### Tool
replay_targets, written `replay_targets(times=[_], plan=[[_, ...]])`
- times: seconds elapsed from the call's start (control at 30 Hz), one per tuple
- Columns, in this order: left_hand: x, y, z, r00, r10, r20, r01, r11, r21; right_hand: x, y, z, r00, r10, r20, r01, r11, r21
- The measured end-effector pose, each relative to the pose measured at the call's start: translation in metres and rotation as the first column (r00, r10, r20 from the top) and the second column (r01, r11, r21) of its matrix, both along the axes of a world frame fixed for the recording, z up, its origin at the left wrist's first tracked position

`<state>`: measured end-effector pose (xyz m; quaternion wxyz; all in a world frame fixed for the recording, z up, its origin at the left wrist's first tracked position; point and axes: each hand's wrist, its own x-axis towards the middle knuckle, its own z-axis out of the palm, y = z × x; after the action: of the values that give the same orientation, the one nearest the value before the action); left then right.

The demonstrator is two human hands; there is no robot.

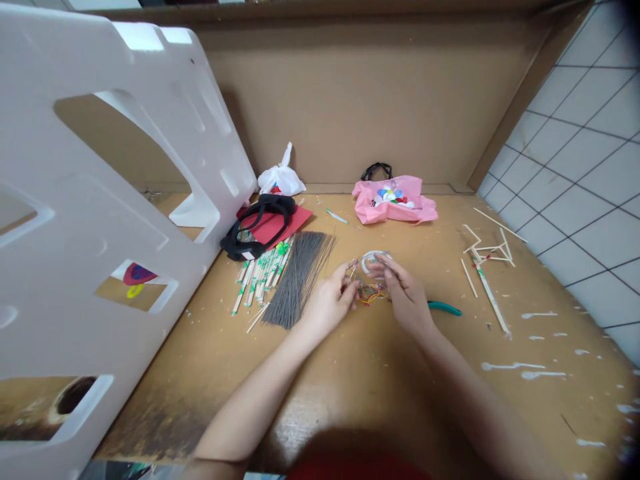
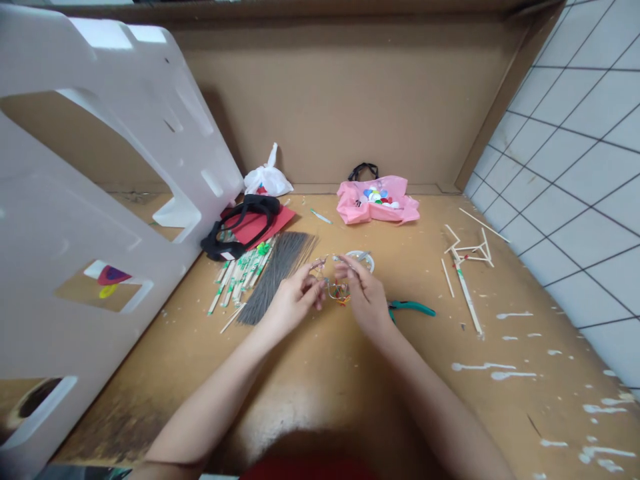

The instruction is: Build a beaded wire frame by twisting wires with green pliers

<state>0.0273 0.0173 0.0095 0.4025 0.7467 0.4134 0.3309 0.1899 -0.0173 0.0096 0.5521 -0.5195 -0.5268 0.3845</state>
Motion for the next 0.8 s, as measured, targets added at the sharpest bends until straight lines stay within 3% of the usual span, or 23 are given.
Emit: replay_targets(times=[0.1, 0.2, 0.3, 0.37, 0.43, 0.57, 0.63, 0.7, 0.8], plan=[[0.0, 0.002, -0.003, 0.992, 0.116, -0.048, -0.104, 0.971, 0.215, 0.007, -0.003, 0.005, 0.986, 0.157, -0.051, -0.159, 0.987, -0.033], [-0.005, 0.007, -0.007, 0.988, 0.155, 0.028, -0.149, 0.865, 0.479, 0.022, -0.005, 0.016, 0.915, 0.354, -0.195, -0.37, 0.928, -0.048], [-0.012, 0.011, -0.01, 0.997, 0.068, 0.021, -0.063, 0.705, 0.707, 0.034, -0.007, 0.026, 0.856, 0.469, -0.216, -0.484, 0.875, -0.019], [-0.016, 0.012, -0.012, 1.0, 0.012, -0.025, 0.011, 0.658, 0.753, 0.035, -0.01, 0.03, 0.847, 0.506, -0.161, -0.516, 0.856, -0.024], [-0.018, 0.012, -0.015, 0.999, -0.011, -0.035, 0.033, 0.681, 0.732, 0.031, -0.013, 0.031, 0.862, 0.5, -0.088, -0.504, 0.863, -0.028], [-0.018, 0.009, -0.026, 0.998, -0.045, 0.036, 0.015, 0.808, 0.59, 0.019, -0.021, 0.034, 0.889, 0.457, 0.032, -0.456, 0.889, -0.039], [-0.016, 0.008, -0.029, 0.996, -0.065, 0.064, 0.021, 0.842, 0.539, 0.014, -0.024, 0.037, 0.888, 0.454, 0.075, -0.451, 0.891, -0.05], [-0.012, 0.007, -0.028, 0.992, -0.1, 0.081, 0.045, 0.859, 0.51, 0.011, -0.027, 0.04, 0.892, 0.431, 0.133, -0.429, 0.902, -0.047], [-0.006, 0.003, -0.015, 0.974, -0.194, 0.12, 0.119, 0.881, 0.458, 0.011, -0.027, 0.04, 0.912, 0.291, 0.289, -0.309, 0.951, 0.016]])
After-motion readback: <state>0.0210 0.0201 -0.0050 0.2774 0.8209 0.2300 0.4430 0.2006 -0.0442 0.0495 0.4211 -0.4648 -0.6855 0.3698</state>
